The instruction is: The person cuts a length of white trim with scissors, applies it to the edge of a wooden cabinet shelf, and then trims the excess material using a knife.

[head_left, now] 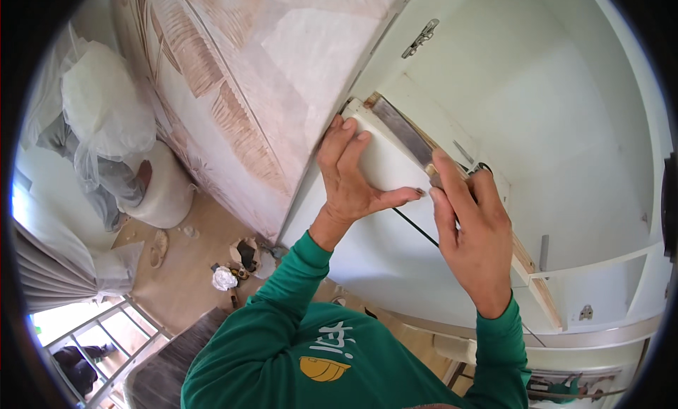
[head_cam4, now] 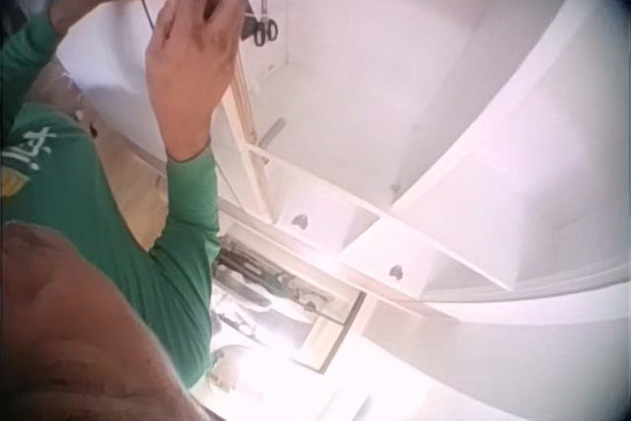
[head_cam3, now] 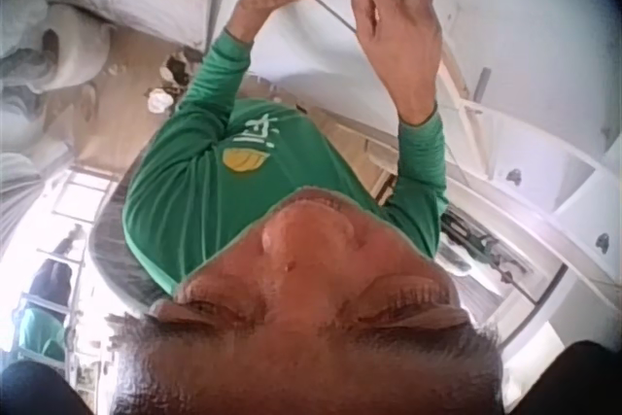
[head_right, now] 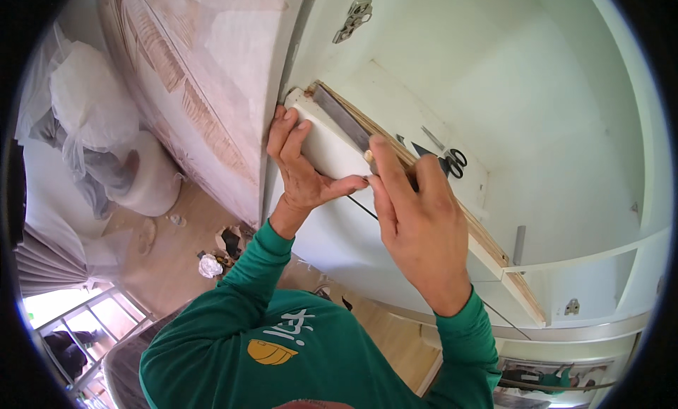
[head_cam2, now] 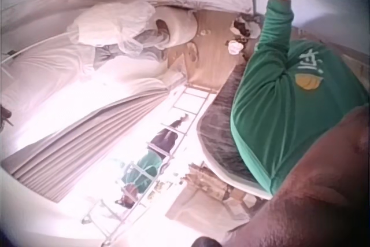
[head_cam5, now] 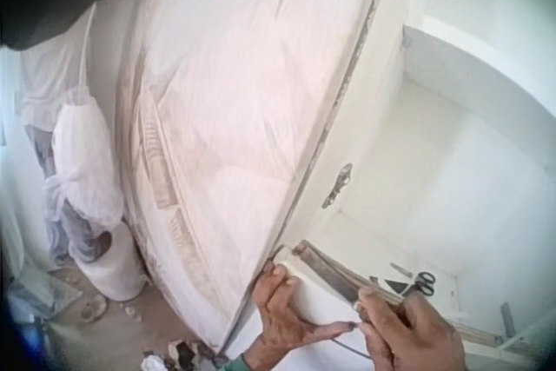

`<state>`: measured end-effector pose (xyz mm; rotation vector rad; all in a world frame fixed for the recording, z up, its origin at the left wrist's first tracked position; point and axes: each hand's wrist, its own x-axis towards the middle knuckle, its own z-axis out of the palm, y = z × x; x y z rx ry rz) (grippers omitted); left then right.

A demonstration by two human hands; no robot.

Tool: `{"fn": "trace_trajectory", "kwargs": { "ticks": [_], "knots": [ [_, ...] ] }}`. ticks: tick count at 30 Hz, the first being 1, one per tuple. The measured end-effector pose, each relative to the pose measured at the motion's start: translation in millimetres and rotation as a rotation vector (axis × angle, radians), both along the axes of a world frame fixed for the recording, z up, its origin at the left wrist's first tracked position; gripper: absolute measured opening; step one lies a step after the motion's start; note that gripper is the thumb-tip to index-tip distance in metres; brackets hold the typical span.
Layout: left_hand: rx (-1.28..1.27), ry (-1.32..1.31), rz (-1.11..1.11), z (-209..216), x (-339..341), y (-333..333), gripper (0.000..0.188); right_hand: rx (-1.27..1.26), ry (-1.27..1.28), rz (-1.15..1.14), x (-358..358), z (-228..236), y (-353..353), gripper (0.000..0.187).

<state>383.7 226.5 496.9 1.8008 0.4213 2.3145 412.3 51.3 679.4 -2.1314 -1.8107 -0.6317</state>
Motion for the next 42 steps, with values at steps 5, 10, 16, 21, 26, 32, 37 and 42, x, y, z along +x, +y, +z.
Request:
{"fn": "trace_trajectory", "kwargs": {
  "ticks": [5, 10, 16, 21, 26, 32, 37, 42],
  "knots": [
    [-0.007, 0.014, 0.004, 0.0, -0.6, 0.7, 0.115, -0.029, 0.030, -0.049, -2.7, 1.9, -6.8, 0.048],
    [-0.014, -0.003, 0.011, 1.5, 2.8, 0.9, 0.115, -0.038, 0.021, -0.047, 2.8, 2.1, -9.4, 0.049],
    [-0.020, 0.055, -0.014, -3.7, 1.7, 1.8, 0.120, -0.043, 0.027, -0.036, 3.5, 3.0, -3.1, 0.051],
    [-0.001, 0.006, -0.007, 2.0, 2.0, 0.7, 0.116, -0.013, 0.044, -0.022, 1.2, -0.4, -6.7, 0.052],
    [-0.001, -0.012, 0.012, 3.9, -0.1, -1.7, 0.112, -0.035, 0.045, -0.017, 1.5, 4.2, 1.2, 0.053],
    [-0.003, -0.022, 0.006, 0.1, 2.0, 1.5, 0.112, -0.021, 0.029, 0.001, 4.1, 0.3, 0.2, 0.053],
    [-0.013, -0.024, 0.005, 0.2, 3.5, -1.2, 0.111, -0.028, 0.046, -0.030, -0.9, 1.9, -2.9, 0.053],
    [-0.007, -0.013, 0.014, -0.7, 1.0, 3.8, 0.111, 0.006, 0.039, -0.024, -2.5, -5.5, -3.3, 0.054]
  ]
}}
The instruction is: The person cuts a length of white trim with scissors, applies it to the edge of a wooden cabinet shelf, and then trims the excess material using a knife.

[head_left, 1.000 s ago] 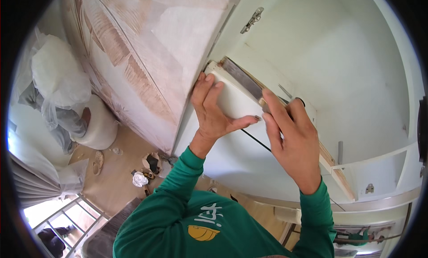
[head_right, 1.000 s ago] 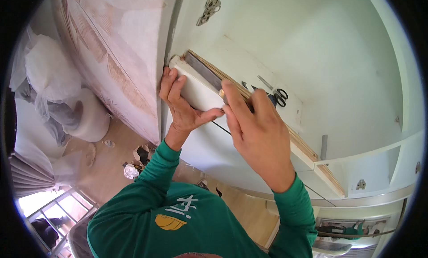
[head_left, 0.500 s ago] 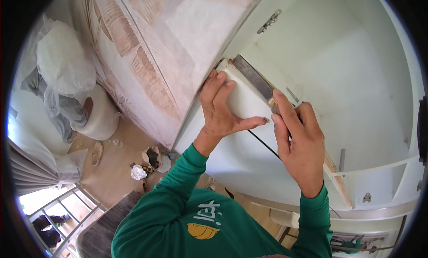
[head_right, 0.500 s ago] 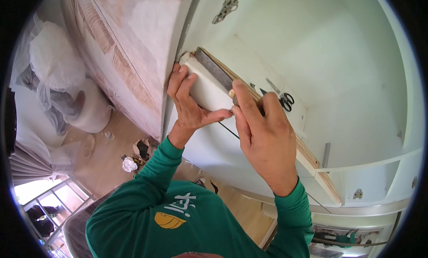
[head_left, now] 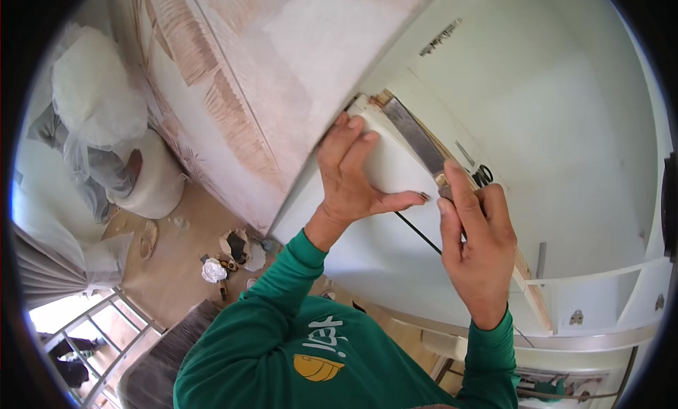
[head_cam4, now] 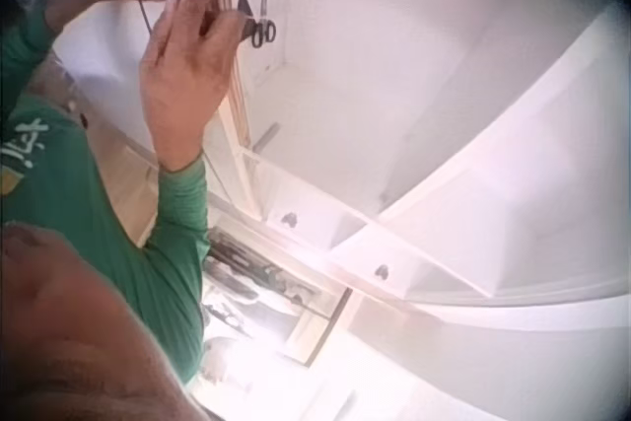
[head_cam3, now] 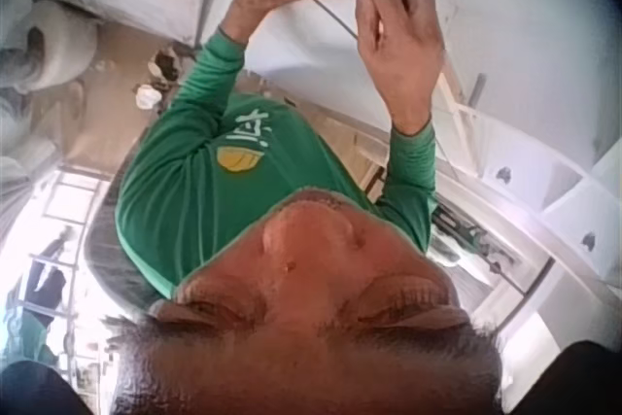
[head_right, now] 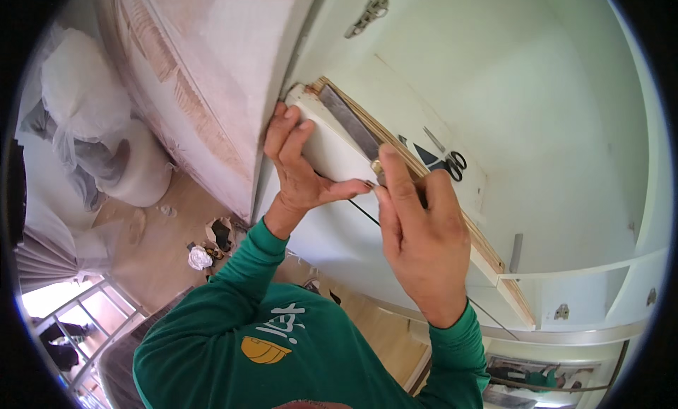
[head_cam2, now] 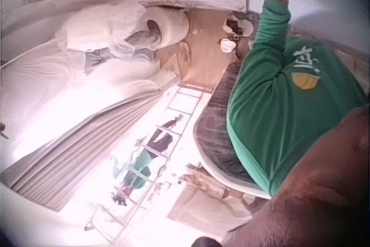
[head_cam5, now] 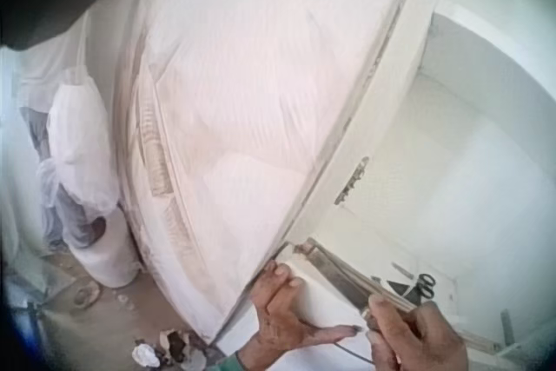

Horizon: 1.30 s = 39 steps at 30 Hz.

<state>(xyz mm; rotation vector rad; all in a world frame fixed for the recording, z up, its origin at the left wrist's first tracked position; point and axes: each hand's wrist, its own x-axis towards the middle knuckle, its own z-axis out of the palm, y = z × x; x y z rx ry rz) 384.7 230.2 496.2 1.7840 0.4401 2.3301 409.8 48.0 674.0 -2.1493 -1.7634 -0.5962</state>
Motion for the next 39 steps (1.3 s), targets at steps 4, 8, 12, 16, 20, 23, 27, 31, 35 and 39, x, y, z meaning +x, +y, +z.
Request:
{"fn": "trace_trajectory", "kwargs": {
  "ticks": [4, 8, 12, 16, 20, 23, 27, 31, 35, 39],
  "knots": [
    [-0.019, 0.007, 0.006, -0.8, 0.1, -3.1, 0.112, -0.019, 0.000, -0.002, 2.9, 5.2, -1.7, 0.054],
    [-0.001, 0.007, 0.004, 1.5, 1.3, 1.6, 0.114, 0.010, -0.021, 0.021, 3.4, 2.1, 5.4, 0.052],
    [-0.010, 0.000, -0.005, -1.3, -0.3, 1.2, 0.112, -0.035, -0.033, -0.002, 1.7, 6.6, -0.1, 0.051],
    [0.004, -0.026, -0.020, -0.7, 2.9, -0.4, 0.111, 0.005, -0.028, 0.025, -0.2, 3.4, 5.7, 0.051],
    [-0.006, -0.020, -0.024, 0.5, 1.3, -3.2, 0.110, -0.003, -0.023, 0.007, -0.8, 3.2, -0.9, 0.052],
    [-0.007, -0.022, -0.021, -0.4, 1.9, -1.1, 0.109, 0.001, -0.009, 0.010, -1.3, 1.9, 4.9, 0.053],
    [-0.017, -0.012, -0.011, 0.1, 0.6, -0.8, 0.109, -0.019, -0.023, -0.021, -1.5, 2.9, -1.7, 0.054],
    [-0.004, -0.030, -0.014, -0.2, 1.6, 0.6, 0.108, 0.009, -0.011, 0.001, -4.3, 0.7, 7.0, 0.054],
    [-0.001, -0.049, -0.023, -0.9, 2.1, 0.2, 0.105, -0.015, -0.014, -0.010, -4.7, 2.0, 0.8, 0.053],
    [0.014, -0.033, -0.059, -0.6, 2.8, -2.2, 0.099, -0.019, 0.070, -0.049, -7.4, 4.9, -5.9, 0.050]
  ]
}}
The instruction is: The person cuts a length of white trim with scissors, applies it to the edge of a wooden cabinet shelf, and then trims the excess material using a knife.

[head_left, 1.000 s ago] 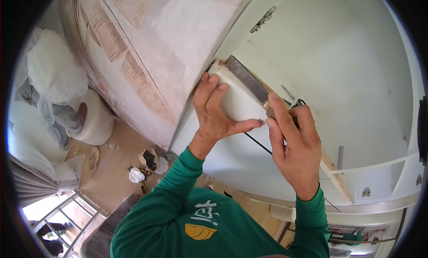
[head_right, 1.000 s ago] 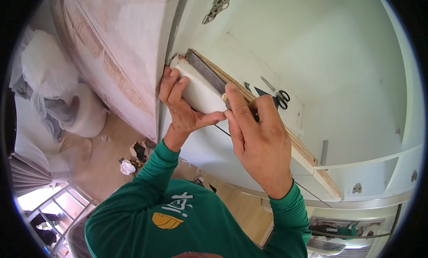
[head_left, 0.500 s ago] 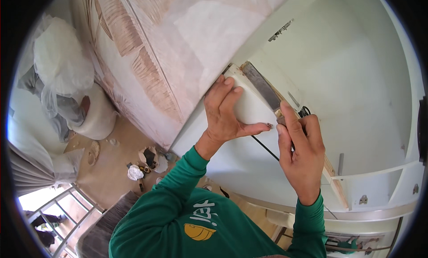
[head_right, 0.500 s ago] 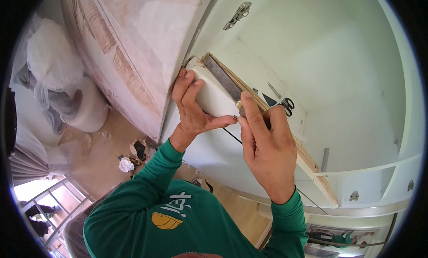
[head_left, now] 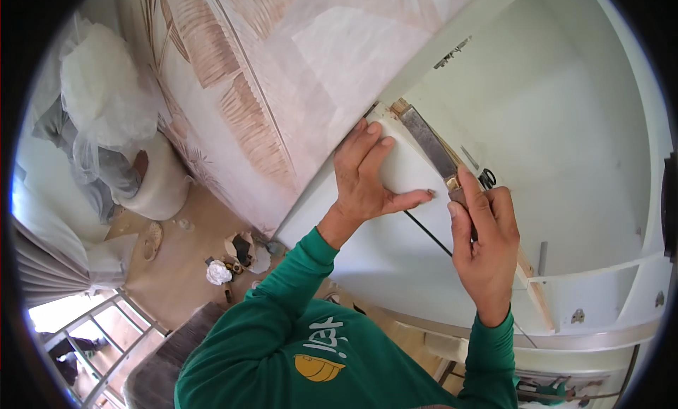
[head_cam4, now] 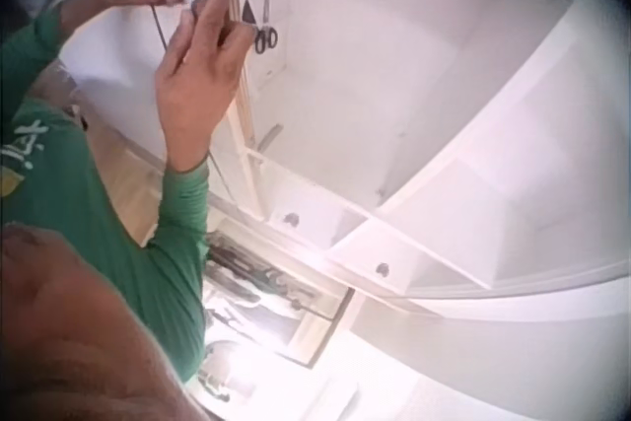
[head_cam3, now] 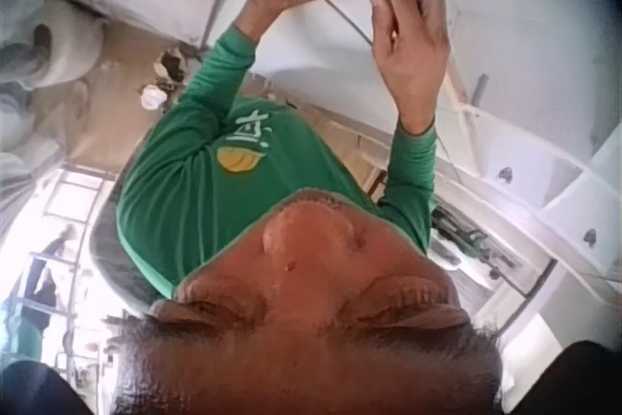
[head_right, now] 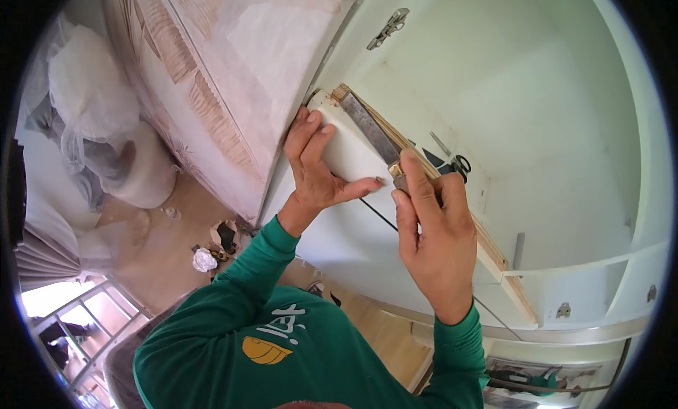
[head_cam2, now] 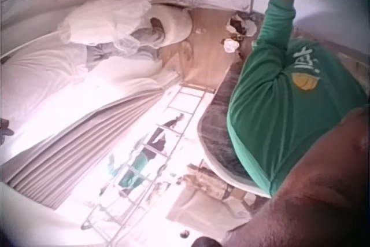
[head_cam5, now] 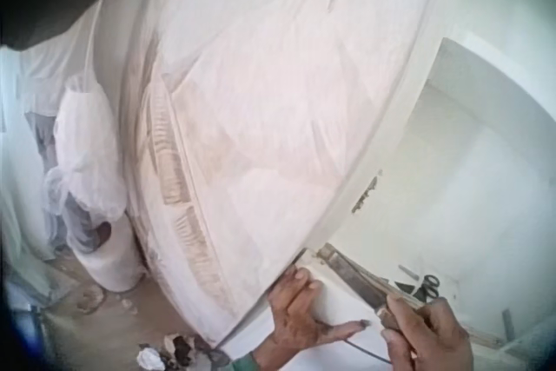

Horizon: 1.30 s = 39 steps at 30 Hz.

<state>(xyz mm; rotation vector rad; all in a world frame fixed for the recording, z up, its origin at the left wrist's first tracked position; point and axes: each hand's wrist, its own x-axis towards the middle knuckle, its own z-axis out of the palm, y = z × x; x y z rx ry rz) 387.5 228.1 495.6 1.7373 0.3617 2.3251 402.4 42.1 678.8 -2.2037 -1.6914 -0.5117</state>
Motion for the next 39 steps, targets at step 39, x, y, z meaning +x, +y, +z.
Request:
{"fn": "trace_trajectory", "kwargs": {
  "ticks": [39],
  "knots": [
    [-0.895, 0.364, -1.513, 93.6, -78.3, -40.3, 0.048, -0.087, -0.235, -0.168, -38.2, 9.3, -18.6, 0.052]
  ]
}}
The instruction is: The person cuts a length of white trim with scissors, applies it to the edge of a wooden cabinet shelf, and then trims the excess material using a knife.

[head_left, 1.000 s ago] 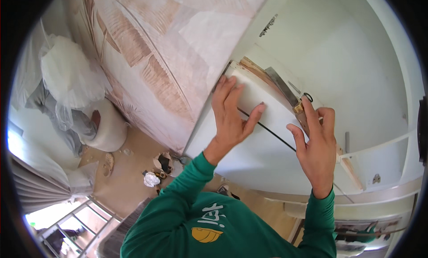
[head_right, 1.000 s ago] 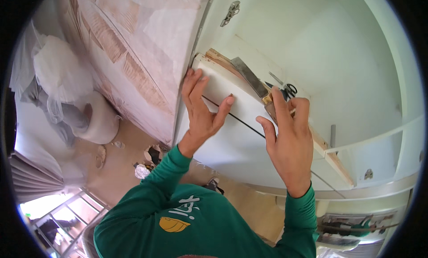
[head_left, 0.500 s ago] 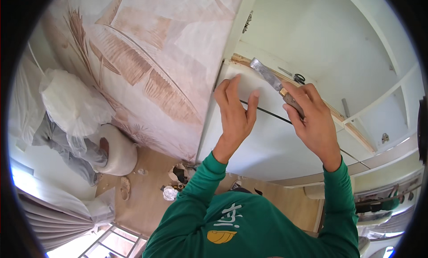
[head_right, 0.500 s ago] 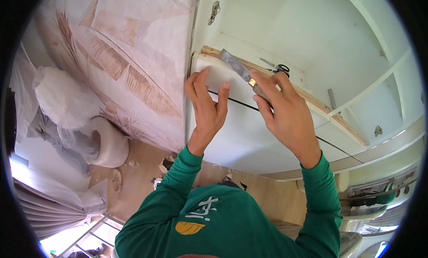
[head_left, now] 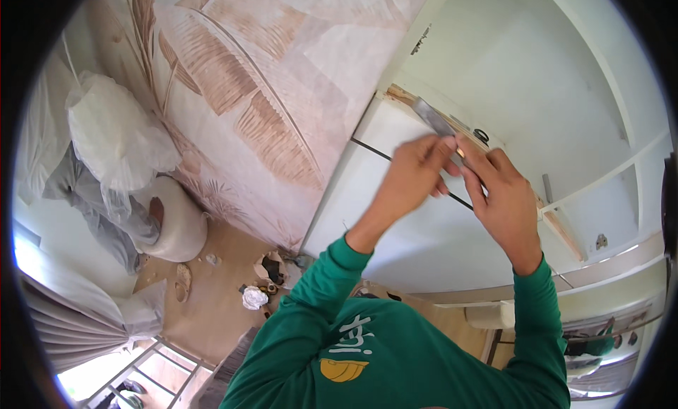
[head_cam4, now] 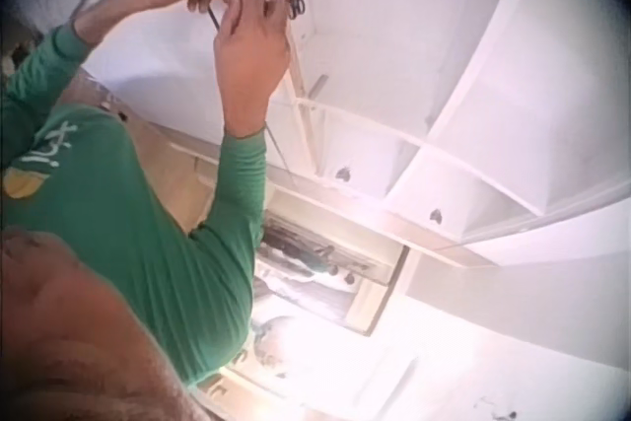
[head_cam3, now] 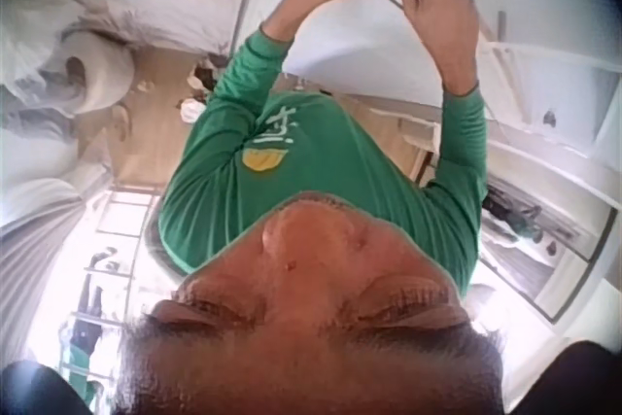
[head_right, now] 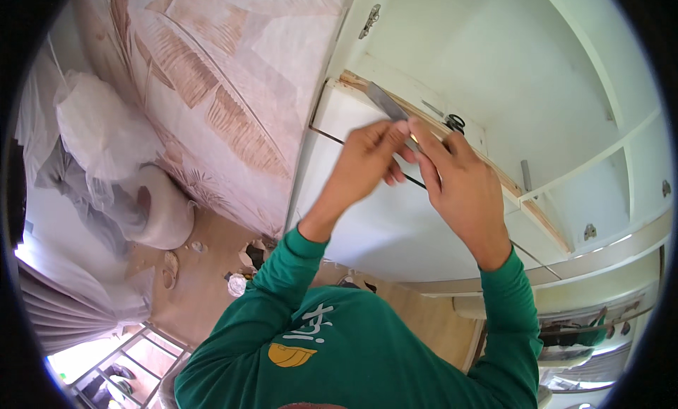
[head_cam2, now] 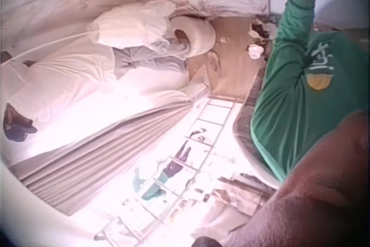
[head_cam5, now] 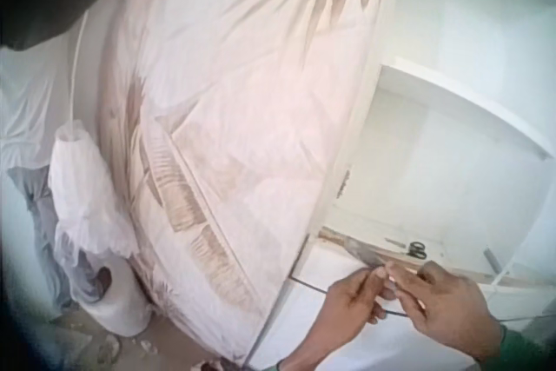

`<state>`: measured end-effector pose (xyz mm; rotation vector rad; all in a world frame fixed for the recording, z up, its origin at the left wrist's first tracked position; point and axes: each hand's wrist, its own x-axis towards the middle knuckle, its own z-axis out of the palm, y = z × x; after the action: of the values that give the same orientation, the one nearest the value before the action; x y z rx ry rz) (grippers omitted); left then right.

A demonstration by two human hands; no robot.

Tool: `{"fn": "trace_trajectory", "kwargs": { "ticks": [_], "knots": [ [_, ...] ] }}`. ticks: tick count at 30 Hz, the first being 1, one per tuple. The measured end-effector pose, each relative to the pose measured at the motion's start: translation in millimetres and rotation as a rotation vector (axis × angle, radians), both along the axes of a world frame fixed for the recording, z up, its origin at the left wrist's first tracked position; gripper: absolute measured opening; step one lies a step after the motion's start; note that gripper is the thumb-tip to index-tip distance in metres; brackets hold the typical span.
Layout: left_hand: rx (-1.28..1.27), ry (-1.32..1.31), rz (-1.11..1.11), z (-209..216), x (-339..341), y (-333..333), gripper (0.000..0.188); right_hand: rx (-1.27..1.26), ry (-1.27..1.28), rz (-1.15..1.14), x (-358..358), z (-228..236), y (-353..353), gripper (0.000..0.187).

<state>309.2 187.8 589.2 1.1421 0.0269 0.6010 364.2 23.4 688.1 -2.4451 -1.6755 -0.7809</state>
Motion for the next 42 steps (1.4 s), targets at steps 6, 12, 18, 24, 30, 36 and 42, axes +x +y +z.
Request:
{"fn": "trace_trajectory", "kwargs": {
  "ticks": [6, 12, 18, 24, 30, 36, 42],
  "knots": [
    [-0.220, -0.143, -0.087, -9.9, 19.3, -23.4, 0.046, -0.018, -0.040, 0.002, -1.8, 0.6, -3.0, 0.055],
    [-0.180, -0.125, -0.122, -6.2, 22.3, -27.2, 0.047, -0.055, -0.138, 0.035, 11.8, 1.8, -6.9, 0.061],
    [-0.166, -0.092, -0.071, -5.3, 16.7, -21.0, 0.048, -0.136, -0.143, -0.029, 1.0, 1.6, -1.5, 0.067],
    [-0.213, -0.183, 0.030, -8.9, 20.9, -17.4, 0.048, -0.130, -0.159, -0.001, -5.5, 2.4, 12.7, 0.065],
    [-0.224, -0.259, 0.050, -21.6, 23.7, 0.9, 0.042, -0.124, -0.132, 0.029, -6.1, 3.0, 30.5, 0.062],
    [-0.176, -0.204, 0.015, -16.4, 14.8, -0.5, 0.045, -0.115, -0.118, 0.005, -12.9, 2.0, 26.7, 0.059],
    [-0.125, -0.236, 0.023, -18.8, 14.4, 1.0, 0.046, -0.116, -0.079, -0.045, -21.5, -2.8, 20.2, 0.059]
  ]
}}
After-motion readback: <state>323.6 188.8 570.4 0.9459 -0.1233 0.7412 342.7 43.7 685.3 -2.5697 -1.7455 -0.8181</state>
